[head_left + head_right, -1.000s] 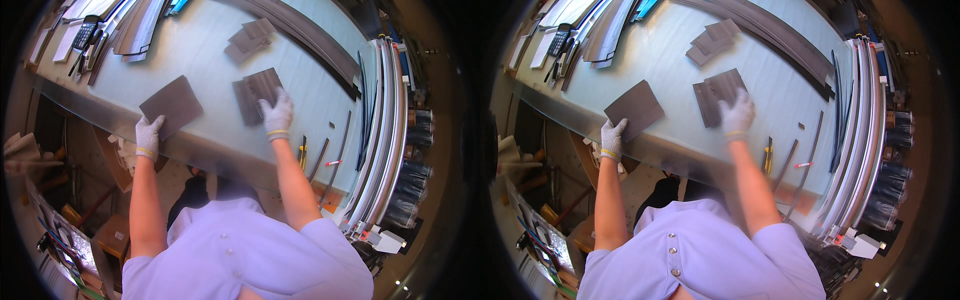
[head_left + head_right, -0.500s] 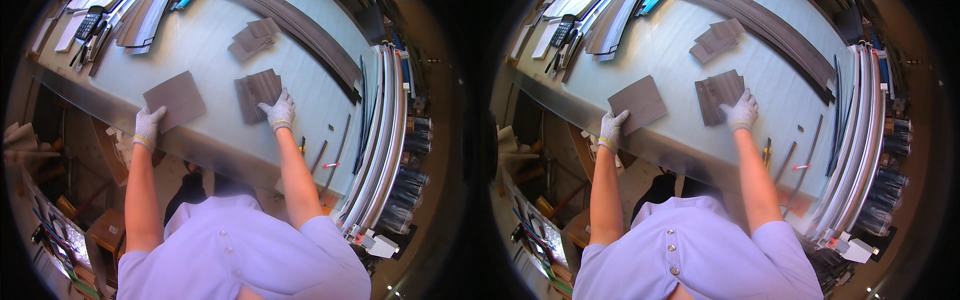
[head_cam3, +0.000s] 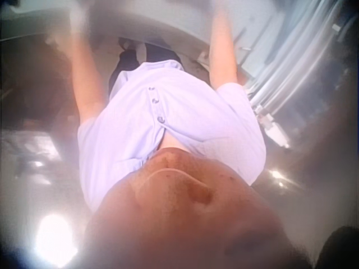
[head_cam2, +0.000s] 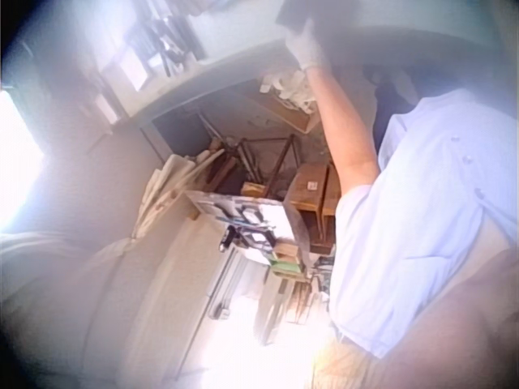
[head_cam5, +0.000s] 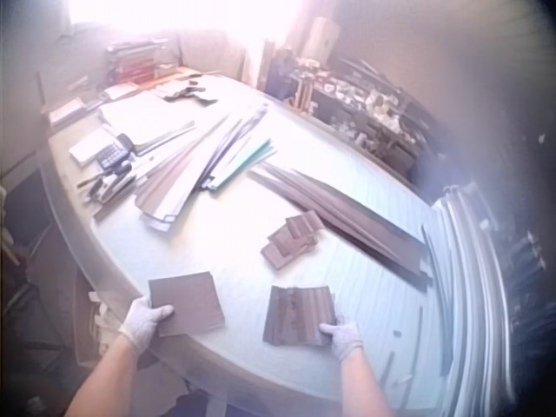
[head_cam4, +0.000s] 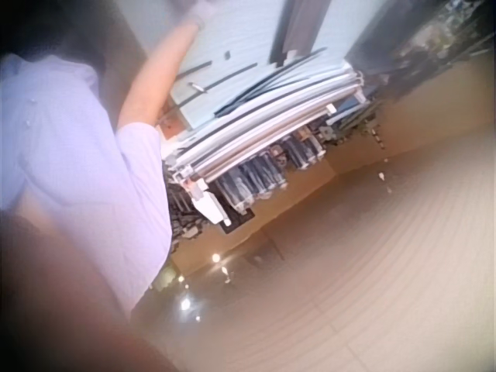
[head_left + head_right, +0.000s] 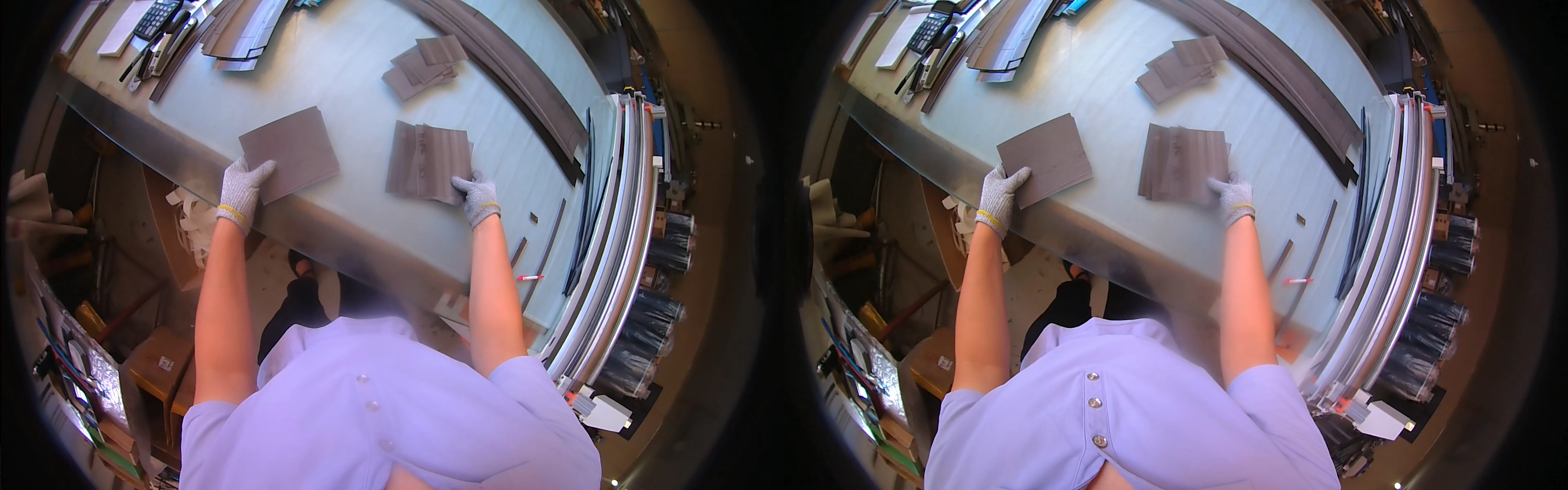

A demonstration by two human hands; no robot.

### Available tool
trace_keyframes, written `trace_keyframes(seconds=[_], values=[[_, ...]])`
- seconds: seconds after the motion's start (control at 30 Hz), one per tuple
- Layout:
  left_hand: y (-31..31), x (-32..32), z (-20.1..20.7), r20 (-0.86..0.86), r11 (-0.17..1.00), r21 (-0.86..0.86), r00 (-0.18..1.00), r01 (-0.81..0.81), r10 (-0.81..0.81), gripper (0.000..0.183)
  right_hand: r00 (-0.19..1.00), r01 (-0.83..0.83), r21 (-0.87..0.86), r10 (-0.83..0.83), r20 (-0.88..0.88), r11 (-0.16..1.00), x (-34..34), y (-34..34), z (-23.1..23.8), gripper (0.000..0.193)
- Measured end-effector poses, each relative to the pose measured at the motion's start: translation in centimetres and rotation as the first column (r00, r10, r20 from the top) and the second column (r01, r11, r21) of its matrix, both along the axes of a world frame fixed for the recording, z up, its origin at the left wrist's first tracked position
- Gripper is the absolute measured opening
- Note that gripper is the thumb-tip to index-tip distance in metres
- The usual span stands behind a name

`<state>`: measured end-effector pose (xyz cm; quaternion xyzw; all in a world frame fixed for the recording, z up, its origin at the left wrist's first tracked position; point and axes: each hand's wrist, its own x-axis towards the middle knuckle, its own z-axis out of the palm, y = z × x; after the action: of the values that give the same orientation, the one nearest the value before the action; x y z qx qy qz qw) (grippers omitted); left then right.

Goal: The person picks up several small sheets and a long metal strip from the table, then uses a utility knife to cut the sheets before stacking them.

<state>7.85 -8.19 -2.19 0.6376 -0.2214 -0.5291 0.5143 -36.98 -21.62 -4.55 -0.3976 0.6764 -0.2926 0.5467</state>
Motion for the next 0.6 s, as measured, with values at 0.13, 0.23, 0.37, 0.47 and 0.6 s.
trace_keyframes(seconds=[0.13,0.23,0.37,0.47,0.6], values=[[0.2,0.3,-0.6,0.017,1.0,-0.008,1.0,0.001,-0.001,0.04,0.986,-0.089,0.07,0.098,-0.136,0.994,2.9,0.6,3.6,0.054],[-0.2,-0.1,-0.9,0.057,0.999,-0.012,0.998,0.038,-0.037,0.039,0.877,-0.217,0.097,0.238,-0.417,0.971,5.5,0.6,4.5,0.062],[-0.5,-2.6,-1.2,0.308,0.992,0.017,0.943,0.123,-0.123,0.039,0.535,-0.279,0.141,0.276,-0.798,0.95,11.6,1.5,5.0,0.073],[-0.6,-5.2,-1.6,0.45,0.989,0.032,0.882,0.143,-0.141,0.043,0.618,-0.301,0.028,0.217,-0.756,0.953,12.6,1.8,3.7,0.071],[-0.4,-4.9,-2.9,0.275,0.993,-0.01,0.955,0.121,-0.114,0.042,0.961,-0.233,-0.096,0.215,-0.173,0.968,10.9,1.9,3.9,0.063]])
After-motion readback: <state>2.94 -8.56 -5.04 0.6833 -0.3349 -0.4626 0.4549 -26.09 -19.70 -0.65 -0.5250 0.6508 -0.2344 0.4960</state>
